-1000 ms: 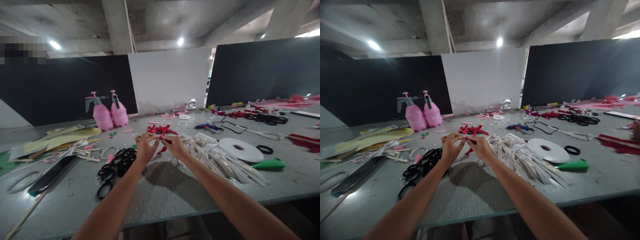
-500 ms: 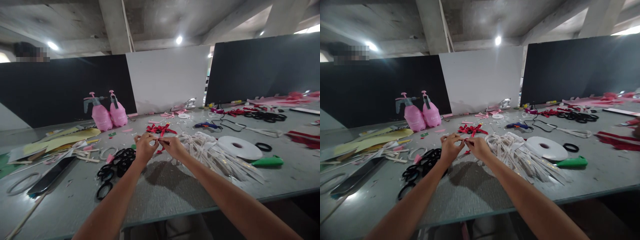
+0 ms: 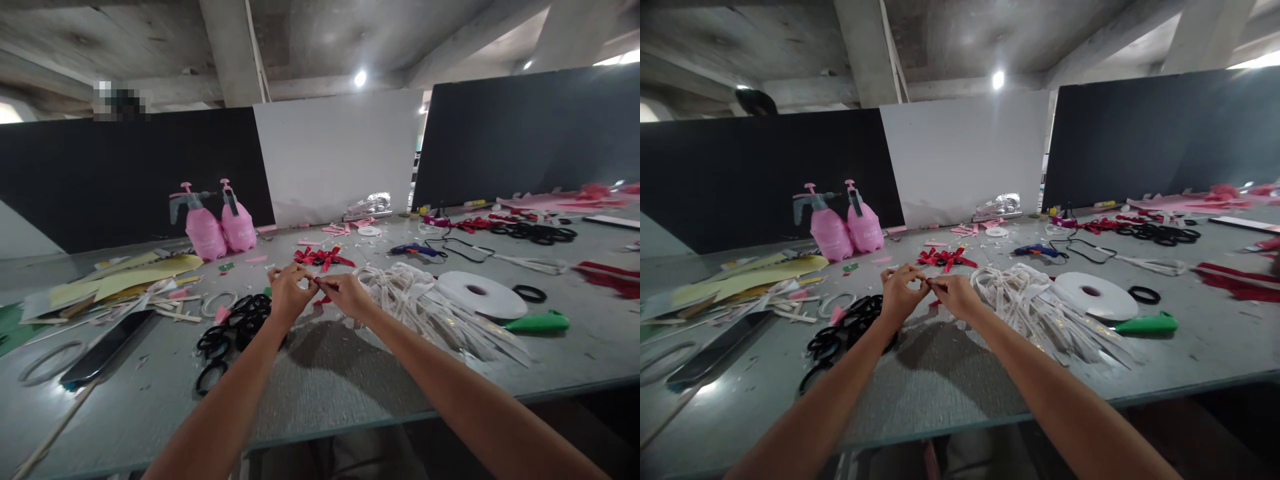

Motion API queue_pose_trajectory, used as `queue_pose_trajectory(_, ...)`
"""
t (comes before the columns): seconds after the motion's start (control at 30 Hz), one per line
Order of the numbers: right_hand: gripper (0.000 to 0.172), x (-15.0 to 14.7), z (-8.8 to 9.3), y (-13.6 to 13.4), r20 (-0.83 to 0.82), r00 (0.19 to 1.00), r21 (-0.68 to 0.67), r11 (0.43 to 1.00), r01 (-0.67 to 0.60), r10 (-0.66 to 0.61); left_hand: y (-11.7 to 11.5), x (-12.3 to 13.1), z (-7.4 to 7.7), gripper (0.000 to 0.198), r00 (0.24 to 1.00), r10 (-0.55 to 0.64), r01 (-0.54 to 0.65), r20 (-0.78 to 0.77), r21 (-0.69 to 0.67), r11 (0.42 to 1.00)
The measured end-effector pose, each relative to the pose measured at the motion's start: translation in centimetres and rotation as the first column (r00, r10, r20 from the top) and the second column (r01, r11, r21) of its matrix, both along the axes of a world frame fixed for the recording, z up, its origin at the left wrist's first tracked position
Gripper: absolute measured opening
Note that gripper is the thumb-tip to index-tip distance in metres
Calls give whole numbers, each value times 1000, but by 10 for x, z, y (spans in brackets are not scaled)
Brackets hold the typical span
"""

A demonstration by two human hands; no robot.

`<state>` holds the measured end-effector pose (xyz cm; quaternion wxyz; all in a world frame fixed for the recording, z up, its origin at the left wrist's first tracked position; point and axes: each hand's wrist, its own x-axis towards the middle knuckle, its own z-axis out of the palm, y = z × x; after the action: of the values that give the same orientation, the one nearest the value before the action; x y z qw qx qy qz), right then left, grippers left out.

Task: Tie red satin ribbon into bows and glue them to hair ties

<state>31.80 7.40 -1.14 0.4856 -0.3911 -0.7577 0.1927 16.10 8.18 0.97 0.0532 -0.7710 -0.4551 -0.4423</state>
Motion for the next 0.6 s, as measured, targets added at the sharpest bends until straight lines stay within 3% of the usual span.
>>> queue_pose_trajectory(0.23,31,2,5,6,-238,971,-101,995,-2,-22,4,-2,3,13,984,-115,123,134,-55,991)
queue_pose_trajectory(0.6,27,4,4,3,-130,990,-43,998,44,-49,5,1,-3,18,992,-69,80,107,-98,992)
